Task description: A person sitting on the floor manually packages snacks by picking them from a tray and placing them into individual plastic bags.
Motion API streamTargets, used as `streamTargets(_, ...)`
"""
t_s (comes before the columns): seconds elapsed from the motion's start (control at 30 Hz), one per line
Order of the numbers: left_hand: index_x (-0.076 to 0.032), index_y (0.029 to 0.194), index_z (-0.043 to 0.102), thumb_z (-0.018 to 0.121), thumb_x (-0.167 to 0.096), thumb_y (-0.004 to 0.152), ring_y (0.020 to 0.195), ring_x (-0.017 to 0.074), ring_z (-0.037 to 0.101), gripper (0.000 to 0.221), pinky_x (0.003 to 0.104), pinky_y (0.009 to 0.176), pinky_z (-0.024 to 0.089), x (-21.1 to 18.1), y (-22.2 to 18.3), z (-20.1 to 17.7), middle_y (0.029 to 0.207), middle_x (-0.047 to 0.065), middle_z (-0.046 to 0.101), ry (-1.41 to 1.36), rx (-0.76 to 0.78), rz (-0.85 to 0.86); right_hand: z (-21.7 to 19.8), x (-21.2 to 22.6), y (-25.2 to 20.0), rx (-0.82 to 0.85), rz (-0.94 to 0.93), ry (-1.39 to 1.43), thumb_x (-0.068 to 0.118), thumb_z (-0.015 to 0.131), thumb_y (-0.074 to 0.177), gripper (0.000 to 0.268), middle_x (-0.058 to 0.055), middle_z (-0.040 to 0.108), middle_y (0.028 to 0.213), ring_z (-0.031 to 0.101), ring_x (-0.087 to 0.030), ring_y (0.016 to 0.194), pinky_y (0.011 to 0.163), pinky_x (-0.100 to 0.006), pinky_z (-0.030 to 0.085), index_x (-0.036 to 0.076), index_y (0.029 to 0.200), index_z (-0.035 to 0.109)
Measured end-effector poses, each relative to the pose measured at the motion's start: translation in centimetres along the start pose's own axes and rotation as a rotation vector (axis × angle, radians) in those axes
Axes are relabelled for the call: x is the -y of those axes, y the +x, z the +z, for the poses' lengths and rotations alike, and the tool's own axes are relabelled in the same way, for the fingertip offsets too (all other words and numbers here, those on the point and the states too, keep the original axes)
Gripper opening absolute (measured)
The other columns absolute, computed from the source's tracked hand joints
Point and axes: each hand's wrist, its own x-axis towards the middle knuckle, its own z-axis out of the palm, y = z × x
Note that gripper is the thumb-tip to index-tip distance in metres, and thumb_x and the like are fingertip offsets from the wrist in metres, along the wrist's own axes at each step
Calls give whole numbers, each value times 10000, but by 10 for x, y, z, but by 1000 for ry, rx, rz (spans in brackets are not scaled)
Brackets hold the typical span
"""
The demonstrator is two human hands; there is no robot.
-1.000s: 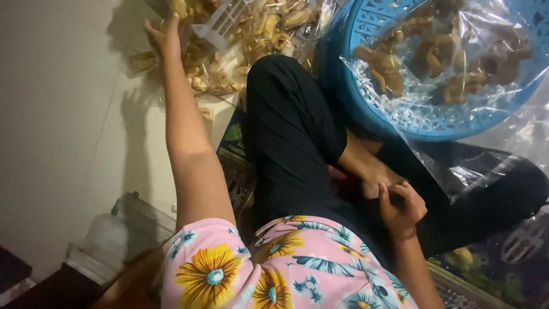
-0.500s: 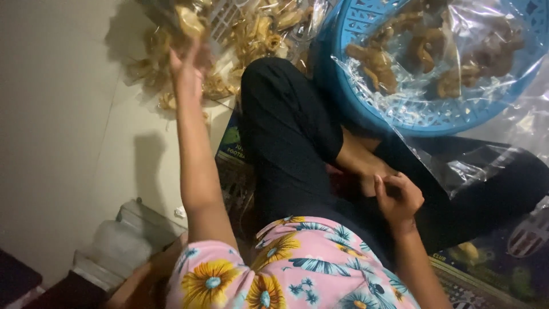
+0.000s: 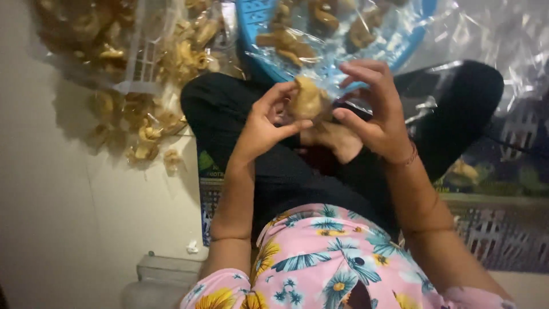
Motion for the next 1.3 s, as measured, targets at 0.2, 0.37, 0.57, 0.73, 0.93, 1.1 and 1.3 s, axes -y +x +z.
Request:
streamTargets(0.2,-119,1425,512,867,-155,845,1303,172,610,681,288,1031,582,-25,0,21,1410,58,588,100,302,-185,-26,-2,-6,132,-49,-64,-25,724,991,241,-180,571,1230,598,-278,1187,1080,-363,546,-11,1188,587)
streamTargets(0.37,-90,1333,573,538,-364,1083,1250,160,588,372,314,1105,466,-13,6,26,1277,39,620,77,389,-138,-51,-18,-16,249,-25,-49,60,730,979,134,-145,580,1272,581,-251,1206,1094,-370,545,75,1067,631)
streamTargets(0.57,-75,1360,535,498,-307,1095,1221,128,591,354,271,1005,540,-20,6,36,1287,47,598,24,417,-254,-75,-19,-18,414,-29,-18,144,757,907,104,-164,545,1347,566,-255,1241,1077,-359,545,117,966,676)
streamTargets(0.73,-75,1367,531,410,-338,1105,1272,153,546,391,292,1077,441,-25,8,42,1334,66,587,176,413,-231,-92,-14,-20,556,-77,36,194,757,877,119,-163,477,1425,485,-298,1392,1222,-418,489,170,989,724)
streamTargets(0.93,-109,1411,470,412,-460,1056,1297,237,583,502,324,927,538,-30,-2,56,1394,104,566,189,409,-272,-90,-1,-27,534,-30,-49,146,734,891,129,-201,470,1461,461,-377,1473,1238,-487,497,114,1010,695)
streamTargets(1.1,-110,1500,390,843,-395,857,1184,577,594,837,649,889,575,4,-36,64,1398,313,520,112,407,-341,-67,14,-36,414,130,-19,148,780,825,131,-263,567,1363,592,-483,1253,980,-616,521,93,914,701)
streamTargets(1.3,-127,1340,587,905,-208,795,1254,247,632,636,395,1058,499,18,-77,58,1215,97,705,257,146,-254,-46,0,-74,281,296,-5,103,878,771,202,-165,737,1176,742,-317,1001,847,-453,571,94,922,744)
